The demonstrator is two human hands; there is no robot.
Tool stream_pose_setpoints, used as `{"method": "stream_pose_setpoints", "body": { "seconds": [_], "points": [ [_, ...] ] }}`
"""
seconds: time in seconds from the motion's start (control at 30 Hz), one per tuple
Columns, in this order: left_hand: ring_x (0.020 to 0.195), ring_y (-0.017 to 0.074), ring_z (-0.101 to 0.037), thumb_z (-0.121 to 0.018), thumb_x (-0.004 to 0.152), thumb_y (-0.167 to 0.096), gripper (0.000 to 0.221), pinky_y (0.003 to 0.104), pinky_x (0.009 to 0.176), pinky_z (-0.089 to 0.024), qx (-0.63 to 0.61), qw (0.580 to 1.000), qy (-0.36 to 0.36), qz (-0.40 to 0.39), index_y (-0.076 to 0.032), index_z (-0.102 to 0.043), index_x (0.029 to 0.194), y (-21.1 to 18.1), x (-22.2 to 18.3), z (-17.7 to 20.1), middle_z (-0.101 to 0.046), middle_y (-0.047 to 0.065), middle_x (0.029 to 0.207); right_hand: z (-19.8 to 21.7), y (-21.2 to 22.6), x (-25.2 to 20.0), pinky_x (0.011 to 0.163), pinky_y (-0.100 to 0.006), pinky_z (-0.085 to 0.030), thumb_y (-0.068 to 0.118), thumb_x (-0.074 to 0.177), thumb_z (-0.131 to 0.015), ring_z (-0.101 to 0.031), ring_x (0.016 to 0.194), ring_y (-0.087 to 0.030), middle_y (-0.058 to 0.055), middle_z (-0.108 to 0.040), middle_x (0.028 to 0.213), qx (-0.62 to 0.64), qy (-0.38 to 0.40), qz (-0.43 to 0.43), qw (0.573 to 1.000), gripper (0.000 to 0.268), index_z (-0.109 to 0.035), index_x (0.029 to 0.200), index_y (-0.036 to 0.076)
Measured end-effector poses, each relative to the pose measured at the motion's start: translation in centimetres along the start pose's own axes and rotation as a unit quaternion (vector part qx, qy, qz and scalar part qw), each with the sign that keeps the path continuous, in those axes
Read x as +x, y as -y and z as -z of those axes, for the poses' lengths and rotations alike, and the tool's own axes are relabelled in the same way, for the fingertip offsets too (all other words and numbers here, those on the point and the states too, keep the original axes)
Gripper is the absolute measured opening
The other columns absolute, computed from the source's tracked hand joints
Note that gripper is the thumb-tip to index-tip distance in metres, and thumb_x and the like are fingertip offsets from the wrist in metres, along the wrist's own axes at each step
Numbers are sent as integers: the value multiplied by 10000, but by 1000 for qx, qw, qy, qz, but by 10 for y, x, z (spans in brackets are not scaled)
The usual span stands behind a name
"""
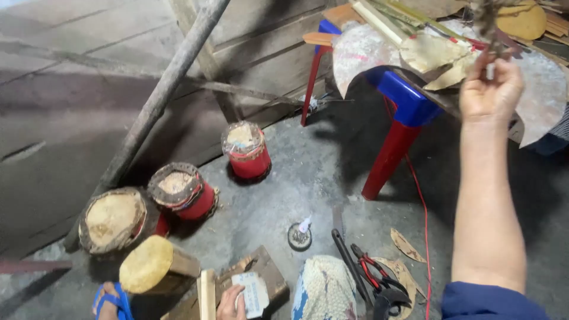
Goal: Manually stretching and fitting a leather skin onto a small wooden drum frame to create a drum head.
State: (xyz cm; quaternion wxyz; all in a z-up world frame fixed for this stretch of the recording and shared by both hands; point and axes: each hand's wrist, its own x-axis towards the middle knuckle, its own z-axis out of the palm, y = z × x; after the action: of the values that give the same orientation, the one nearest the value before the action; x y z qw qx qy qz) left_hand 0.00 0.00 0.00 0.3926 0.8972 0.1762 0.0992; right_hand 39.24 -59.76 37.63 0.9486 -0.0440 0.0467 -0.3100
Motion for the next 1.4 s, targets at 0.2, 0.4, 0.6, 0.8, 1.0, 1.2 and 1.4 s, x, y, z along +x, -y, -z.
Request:
{"method": "stream_pose_setpoints", "body": {
  "seconds": [0.2, 0.4, 0.6, 0.8, 1.0, 1.2, 1.4],
  "points": [
    [1054, 241, -708, -589, 927, -99, 224, 338, 955, -511, -52, 984, -23, -170, -117, -746, 1085, 22, -12, -12, -741, 69, 1107, 64, -95, -122, 852, -371, -643, -93, 763, -594, -708, 888, -312, -233, -707, 869, -54, 21, -252, 966, 102, -572, 665, -74],
    [976, 265, -714, -578, 914, -111, 203, 366, 871, -522, -80, 992, -85, -39, -103, -733, 1045, -20, -2, 52, -761, 65, 1039, 119, -196, -295, 978, -363, -593, -203, 868, -539, -491, 934, -237, -145, -510, 996, 202, -69, -543, 812, 285, -620, 1118, -94],
    [1188, 456, -591, -557, 946, -37, 365, 567, 1052, -432, -235, 886, -350, 193, 8, -587, 1307, -66, 25, 164, -631, 306, 1232, 167, -289, -375, 818, -223, -525, -201, 768, -607, -555, 985, -229, -192, -618, 1165, -22, 3, -612, 791, 534, -636, 1273, -30],
    [1020, 359, -707, -648, 897, -124, 252, 450, 888, -544, -104, 901, -360, 219, -127, -707, 1142, 95, 37, 102, -740, 166, 1034, 191, -323, -407, 863, -302, -526, -206, 838, -581, -607, 974, -265, -201, -628, 1108, -109, 23, -623, 774, 462, -648, 1253, -13],
    [1535, 520, 0, -821, 746, -524, 1115, 759, 1136, 26, 24, 945, 39, 324, -220, -200, 1622, -20, 11, 42, -120, 281, 1662, 169, -298, -413, 871, -287, -507, -104, 888, -610, -627, 932, -156, -83, -671, 1143, -218, 75, -557, 798, 433, -673, 1239, 141],
    [1530, 521, -58, -904, 721, -228, 1154, 790, 1107, 49, 117, 961, 46, 247, -264, -181, 1620, -34, 12, -25, -134, 343, 1625, 158, -247, -393, 855, -281, -500, -67, 880, -604, -634, 913, -128, -18, -667, 1149, -342, 111, -486, 796, 455, -670, 1221, 226],
    [1197, 348, -463, -868, 785, -360, 1049, 517, 879, -408, 165, 961, 39, 219, -264, -222, 1606, -26, 16, -30, -394, 185, 1439, 167, -229, -375, 832, -288, -492, -43, 881, -621, -638, 880, -127, -9, -667, 1065, -360, 82, -466, 804, 354, -667, 1146, 186]
  ]
}}
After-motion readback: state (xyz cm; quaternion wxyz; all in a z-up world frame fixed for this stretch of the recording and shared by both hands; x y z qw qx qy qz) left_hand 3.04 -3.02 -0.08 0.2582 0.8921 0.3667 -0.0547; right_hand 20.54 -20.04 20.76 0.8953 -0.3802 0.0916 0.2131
